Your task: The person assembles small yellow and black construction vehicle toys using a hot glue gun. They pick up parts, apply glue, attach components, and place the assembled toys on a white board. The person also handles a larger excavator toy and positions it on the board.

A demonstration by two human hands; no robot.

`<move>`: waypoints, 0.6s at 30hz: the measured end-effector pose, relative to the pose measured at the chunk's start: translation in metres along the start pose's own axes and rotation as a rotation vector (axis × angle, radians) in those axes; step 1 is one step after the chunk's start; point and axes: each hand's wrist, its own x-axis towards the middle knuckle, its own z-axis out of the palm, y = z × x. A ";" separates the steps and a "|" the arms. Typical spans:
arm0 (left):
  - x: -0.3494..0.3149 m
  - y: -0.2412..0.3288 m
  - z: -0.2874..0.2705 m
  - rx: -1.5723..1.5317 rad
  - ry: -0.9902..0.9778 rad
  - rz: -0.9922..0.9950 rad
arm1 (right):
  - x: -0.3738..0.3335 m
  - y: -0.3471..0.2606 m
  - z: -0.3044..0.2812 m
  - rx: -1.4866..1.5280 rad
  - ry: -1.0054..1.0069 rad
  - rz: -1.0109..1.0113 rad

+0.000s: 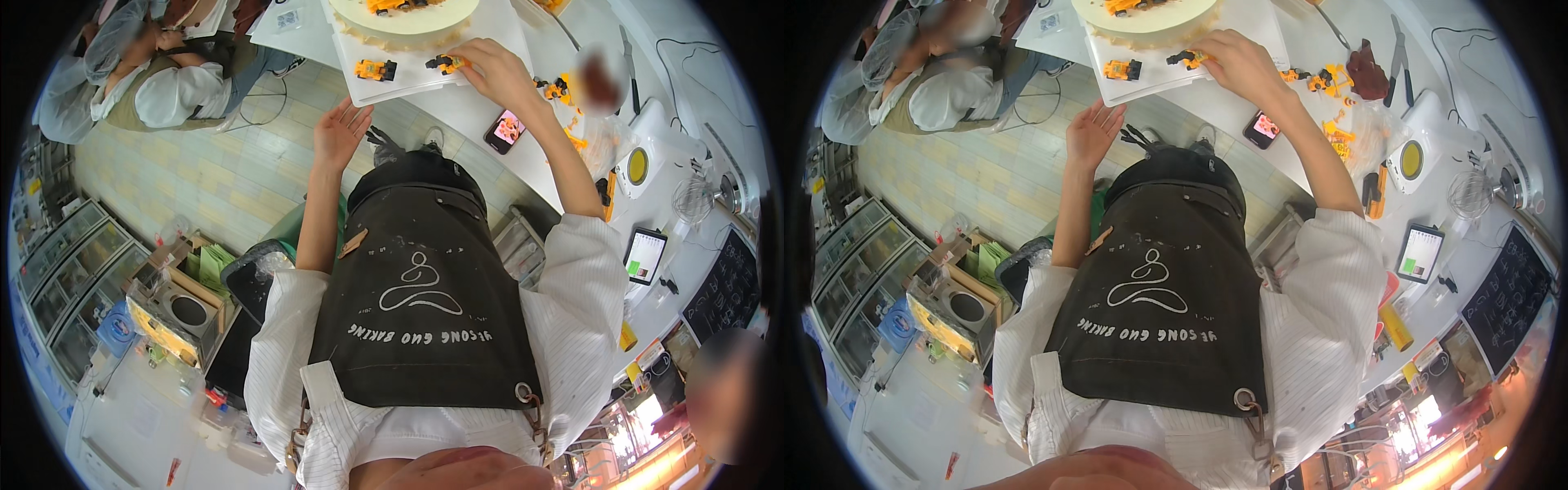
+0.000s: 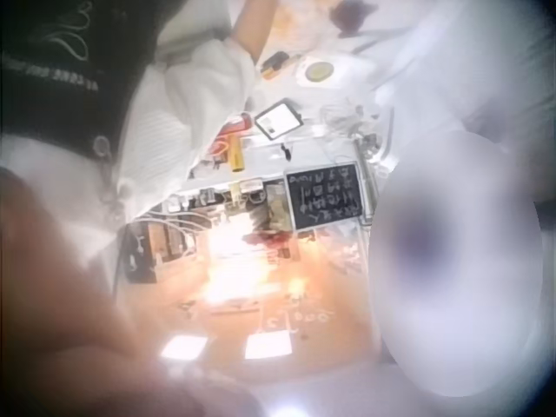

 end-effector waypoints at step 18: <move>0.000 0.002 -0.003 -0.005 -0.013 0.018 | -0.001 -0.002 0.004 -0.007 -0.006 0.039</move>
